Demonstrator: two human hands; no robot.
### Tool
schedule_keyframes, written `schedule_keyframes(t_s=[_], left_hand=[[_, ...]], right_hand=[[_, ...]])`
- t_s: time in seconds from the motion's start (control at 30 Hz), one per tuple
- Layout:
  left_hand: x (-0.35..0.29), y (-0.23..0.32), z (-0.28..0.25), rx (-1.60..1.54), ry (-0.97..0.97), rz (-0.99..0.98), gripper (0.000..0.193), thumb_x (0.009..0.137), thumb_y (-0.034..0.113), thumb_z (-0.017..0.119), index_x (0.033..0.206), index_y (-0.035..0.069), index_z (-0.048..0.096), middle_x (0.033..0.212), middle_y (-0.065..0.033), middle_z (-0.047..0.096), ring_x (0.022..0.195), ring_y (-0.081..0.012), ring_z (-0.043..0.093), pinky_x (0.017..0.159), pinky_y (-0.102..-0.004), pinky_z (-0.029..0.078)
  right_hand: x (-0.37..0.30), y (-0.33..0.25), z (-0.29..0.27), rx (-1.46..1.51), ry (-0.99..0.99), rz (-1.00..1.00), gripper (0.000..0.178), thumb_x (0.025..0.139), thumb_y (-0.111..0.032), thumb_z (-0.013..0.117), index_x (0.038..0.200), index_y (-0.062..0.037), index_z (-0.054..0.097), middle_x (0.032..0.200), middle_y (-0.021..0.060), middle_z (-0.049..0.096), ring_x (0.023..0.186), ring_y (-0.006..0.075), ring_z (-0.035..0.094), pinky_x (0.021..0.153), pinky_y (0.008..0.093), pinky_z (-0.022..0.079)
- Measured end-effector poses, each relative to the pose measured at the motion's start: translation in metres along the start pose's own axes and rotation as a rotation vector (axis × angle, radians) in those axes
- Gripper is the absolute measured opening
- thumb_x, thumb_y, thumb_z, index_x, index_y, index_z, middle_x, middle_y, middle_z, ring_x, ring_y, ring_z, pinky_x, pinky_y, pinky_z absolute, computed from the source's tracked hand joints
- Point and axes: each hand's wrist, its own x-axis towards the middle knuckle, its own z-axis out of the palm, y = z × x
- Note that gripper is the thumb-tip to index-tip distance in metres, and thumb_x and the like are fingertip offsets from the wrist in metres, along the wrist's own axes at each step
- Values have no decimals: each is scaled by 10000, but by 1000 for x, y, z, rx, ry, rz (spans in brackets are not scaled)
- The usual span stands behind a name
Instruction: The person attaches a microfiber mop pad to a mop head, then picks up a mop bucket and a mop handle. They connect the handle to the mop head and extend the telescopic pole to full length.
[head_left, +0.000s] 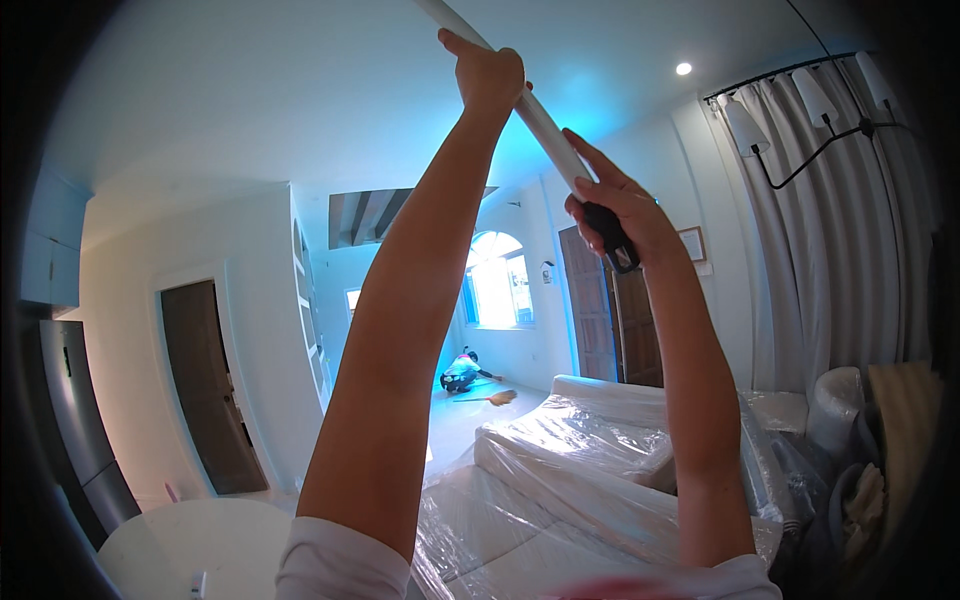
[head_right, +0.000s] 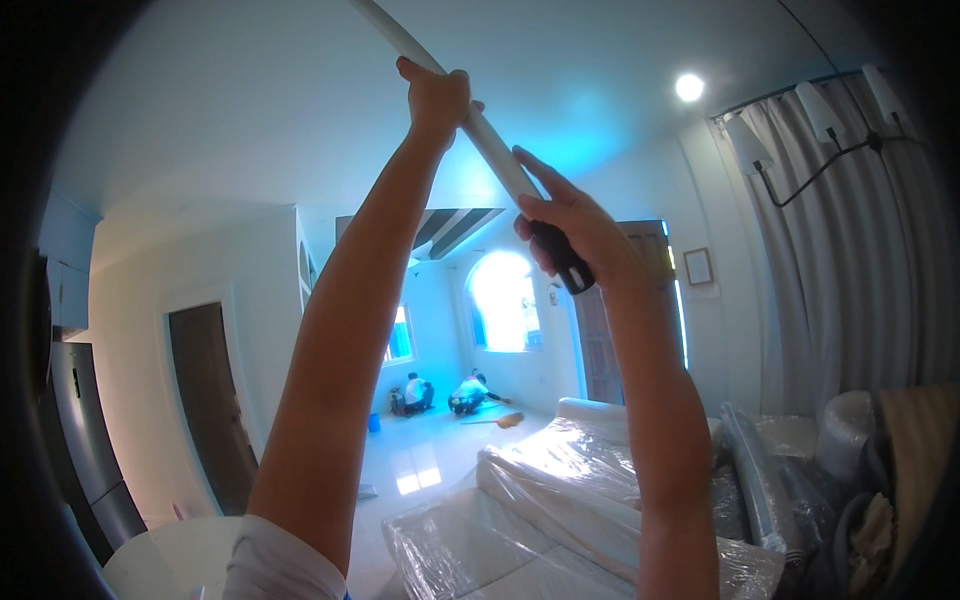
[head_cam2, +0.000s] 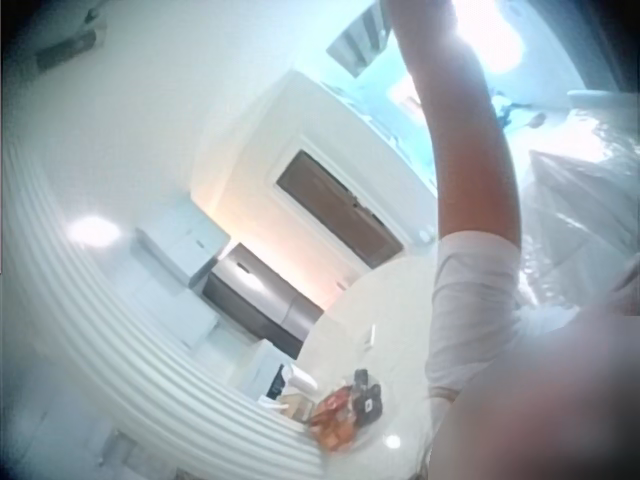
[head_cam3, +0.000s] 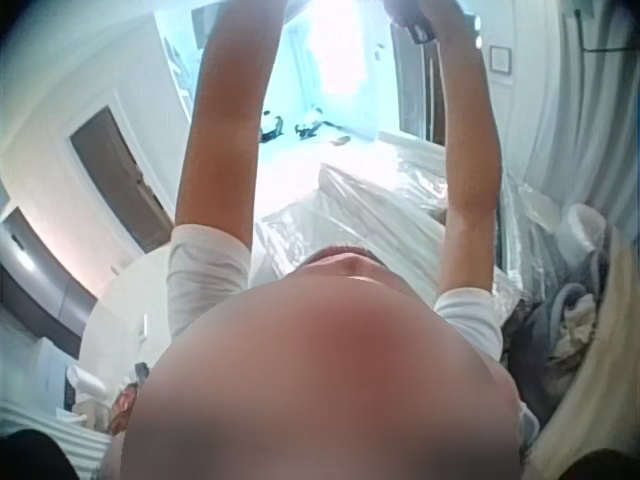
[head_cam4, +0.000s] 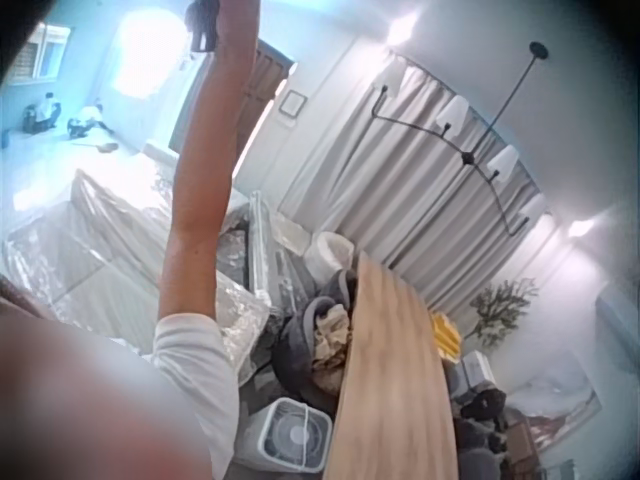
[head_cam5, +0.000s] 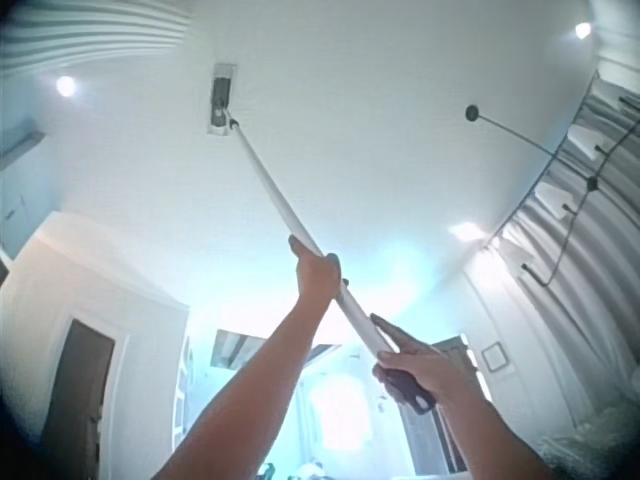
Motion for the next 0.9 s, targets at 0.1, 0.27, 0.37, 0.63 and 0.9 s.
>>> schedule_keyframes(t_s=[0.1, 0.27, 0.37, 0.63, 0.9], left_hand=[[-1, 2, 20, -46, 17, 4, 775, 757, 14, 424, 1301, -37, -125, 859, -286, 541, 556, -276, 602, 526, -308, 523], [-10, -15, 71, -22, 17, -35, 817, 747, 57, 468, 1300, -48, -123, 807, -264, 565, 627, -315, 609, 599, -347, 517], [-32, -27, 115, -25, -35, -124, 816, 756, 69, 477, 1312, -29, -111, 897, -272, 559, 768, -342, 601, 688, -374, 498], [-84, -61, 188, -24, -225, -250, 812, 774, 79, 471, 1313, -29, -127, 876, -245, 573, 800, -348, 584, 715, -390, 471], [-73, -76, 171, -70, -376, -321, 808, 764, 68, 465, 1311, -27, -122, 834, -234, 565, 608, -288, 598, 505, -350, 503]], right_hand=[[-4, -10, -17, -57, -10, -25, 565, 834, -221, 558, 1322, -102, 300, 630, 57, 530, 385, 85, 490, 356, 192, 431], [-31, -9, -52, -158, 63, 6, 640, 797, -303, 585, 1329, -102, 290, 600, 46, 521, 373, 84, 486, 326, 197, 414], [-64, -3, -76, -154, 161, 63, 663, 778, -291, 600, 1332, -103, 287, 600, 49, 521, 370, 85, 480, 320, 201, 406], [-127, 24, -104, -52, 321, 134, 608, 819, -205, 535, 1355, -184, 247, 593, 41, 490, 377, 99, 468, 332, 213, 383], [-111, 34, -76, -112, 377, 238, 648, 795, -175, 577, 1351, -176, 244, 583, 20, 477, 376, 86, 461, 331, 220, 409]])
